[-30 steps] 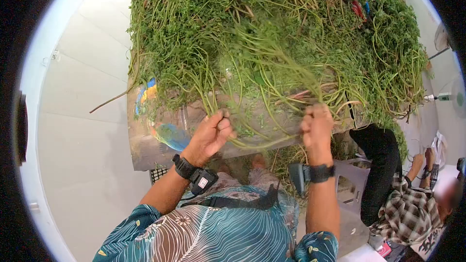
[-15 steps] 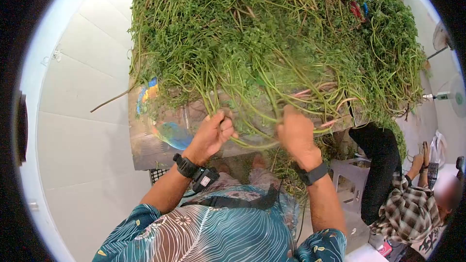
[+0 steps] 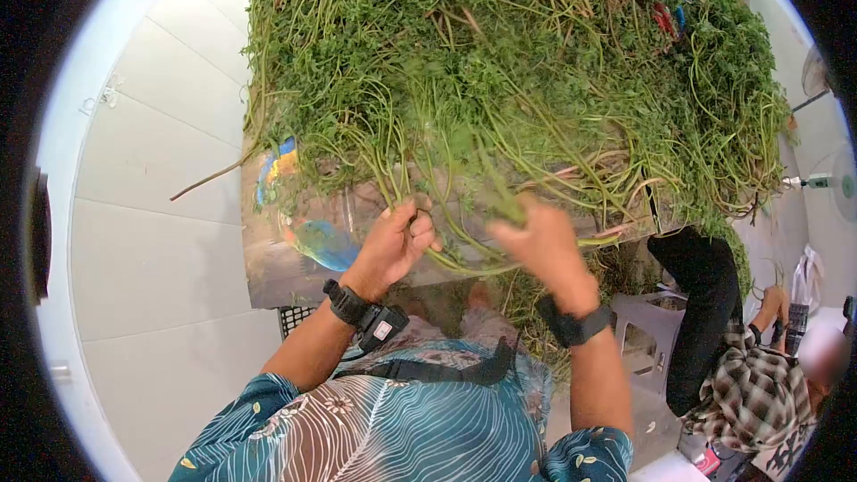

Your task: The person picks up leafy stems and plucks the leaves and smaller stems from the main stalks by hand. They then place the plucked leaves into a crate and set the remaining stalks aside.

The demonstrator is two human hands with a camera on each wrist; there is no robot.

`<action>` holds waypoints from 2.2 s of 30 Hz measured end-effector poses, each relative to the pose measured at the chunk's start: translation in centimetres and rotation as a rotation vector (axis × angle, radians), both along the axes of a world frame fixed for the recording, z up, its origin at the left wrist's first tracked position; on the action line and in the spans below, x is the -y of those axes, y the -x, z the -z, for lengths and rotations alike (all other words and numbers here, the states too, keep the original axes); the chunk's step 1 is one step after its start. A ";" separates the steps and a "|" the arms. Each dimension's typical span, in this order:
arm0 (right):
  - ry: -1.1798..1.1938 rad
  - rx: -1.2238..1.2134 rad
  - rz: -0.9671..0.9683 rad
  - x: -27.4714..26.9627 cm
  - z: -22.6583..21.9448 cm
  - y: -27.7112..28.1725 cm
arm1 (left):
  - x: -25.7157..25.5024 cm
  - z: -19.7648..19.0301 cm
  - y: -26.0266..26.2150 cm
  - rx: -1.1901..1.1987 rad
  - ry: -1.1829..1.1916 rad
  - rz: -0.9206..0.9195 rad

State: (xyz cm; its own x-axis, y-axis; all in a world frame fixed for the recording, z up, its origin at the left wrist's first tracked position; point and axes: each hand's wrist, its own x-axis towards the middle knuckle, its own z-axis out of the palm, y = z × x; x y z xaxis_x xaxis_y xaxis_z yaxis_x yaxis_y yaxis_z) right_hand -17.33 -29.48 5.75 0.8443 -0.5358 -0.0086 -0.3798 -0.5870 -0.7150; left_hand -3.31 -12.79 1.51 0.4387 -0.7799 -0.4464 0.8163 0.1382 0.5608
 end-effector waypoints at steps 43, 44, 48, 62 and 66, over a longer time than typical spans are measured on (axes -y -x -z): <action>-1.122 0.563 0.187 0.4 -6.6 0.0 | -0.4 -0.1 -1.3 0.037 -0.065 0.068; -1.193 0.758 0.126 0.7 -7.2 -0.2 | -0.7 -0.5 -1.3 0.078 -0.063 0.076; -1.024 0.465 0.144 -2.0 -5.2 -1.3 | -2.8 -2.0 -1.9 0.268 0.033 0.070; -0.154 -0.065 -0.392 -10.4 -1.9 -2.4 | -3.0 -6.5 0.1 0.421 -0.166 0.206; 0.174 0.199 -0.424 -9.5 -0.2 -1.5 | -3.7 -6.6 -1.5 0.306 -0.128 0.099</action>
